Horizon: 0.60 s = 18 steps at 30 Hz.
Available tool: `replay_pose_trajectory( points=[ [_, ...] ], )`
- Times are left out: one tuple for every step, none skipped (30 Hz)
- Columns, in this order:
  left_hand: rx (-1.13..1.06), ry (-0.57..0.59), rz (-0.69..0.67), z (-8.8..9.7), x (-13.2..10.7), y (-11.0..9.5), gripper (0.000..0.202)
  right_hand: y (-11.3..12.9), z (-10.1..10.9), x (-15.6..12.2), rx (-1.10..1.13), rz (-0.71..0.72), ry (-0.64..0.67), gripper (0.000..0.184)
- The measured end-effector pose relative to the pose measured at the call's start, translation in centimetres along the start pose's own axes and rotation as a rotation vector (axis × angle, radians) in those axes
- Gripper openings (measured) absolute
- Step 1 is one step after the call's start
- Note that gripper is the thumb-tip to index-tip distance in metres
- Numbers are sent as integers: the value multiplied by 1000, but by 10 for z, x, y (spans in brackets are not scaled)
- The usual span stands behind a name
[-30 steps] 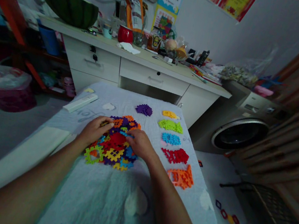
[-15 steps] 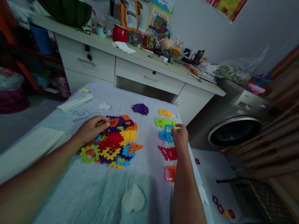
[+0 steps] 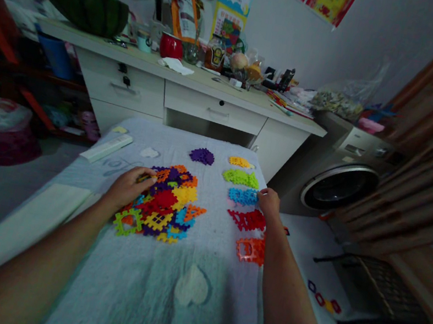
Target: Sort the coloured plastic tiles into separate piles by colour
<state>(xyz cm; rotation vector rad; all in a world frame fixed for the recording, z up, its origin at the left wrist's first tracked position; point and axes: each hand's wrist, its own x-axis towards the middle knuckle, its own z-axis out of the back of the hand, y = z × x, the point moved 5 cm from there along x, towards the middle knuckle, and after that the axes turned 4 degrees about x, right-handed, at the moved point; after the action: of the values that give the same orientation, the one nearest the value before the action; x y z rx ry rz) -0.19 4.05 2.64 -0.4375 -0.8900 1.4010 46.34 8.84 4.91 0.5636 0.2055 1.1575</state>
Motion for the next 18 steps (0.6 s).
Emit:
replay_pose_trajectory(
  points=[
    [1,0,0,0,0,0,37,2,1,-1,-44,4,-4,13],
    [5,-2,1,0,0,-1,37,4,2,-3,-79,9,-3,13],
    [11,-3,1,0,0,-1,37,7,3,-5,-105,15,0,13],
    [16,-5,3,1,0,-1,37,11,4,-8,-122,25,-2,15],
    [19,-7,5,1,0,-1,37,17,6,-12,-130,42,-13,16],
    [18,-8,6,1,1,-1,37,24,8,-18,-129,68,-29,18],
    [14,-7,6,1,1,-1,37,33,9,-26,-116,105,-39,19],
    [7,-5,5,0,1,-1,38,44,9,-36,-93,152,-37,20],
    [-3,-4,1,0,1,-1,39,57,6,-49,-58,215,-6,20],
    [-13,-5,-4,1,1,-1,39,71,1,-63,-12,291,75,19],
    [-25,-6,-10,1,1,-1,40,85,-7,-80,35,382,186,19],
    [-37,-10,-17,1,1,-1,41,98,-14,-98,80,464,286,18],
    [-51,-16,-21,2,1,-1,41,111,-21,-116,124,555,378,20],
    [-64,-23,-23,2,1,-1,41,121,-27,-133,149,638,435,24],
    [-75,-31,-23,2,1,0,41,128,-32,-146,148,688,466,27],
    [-86,-39,-22,3,0,0,41,133,-36,-156,133,720,483,30],
    [-94,-48,-22,3,0,1,41,136,-40,-163,109,735,488,33],
    [-102,-54,-25,4,0,1,41,137,-44,-167,84,736,486,34]
  ],
)
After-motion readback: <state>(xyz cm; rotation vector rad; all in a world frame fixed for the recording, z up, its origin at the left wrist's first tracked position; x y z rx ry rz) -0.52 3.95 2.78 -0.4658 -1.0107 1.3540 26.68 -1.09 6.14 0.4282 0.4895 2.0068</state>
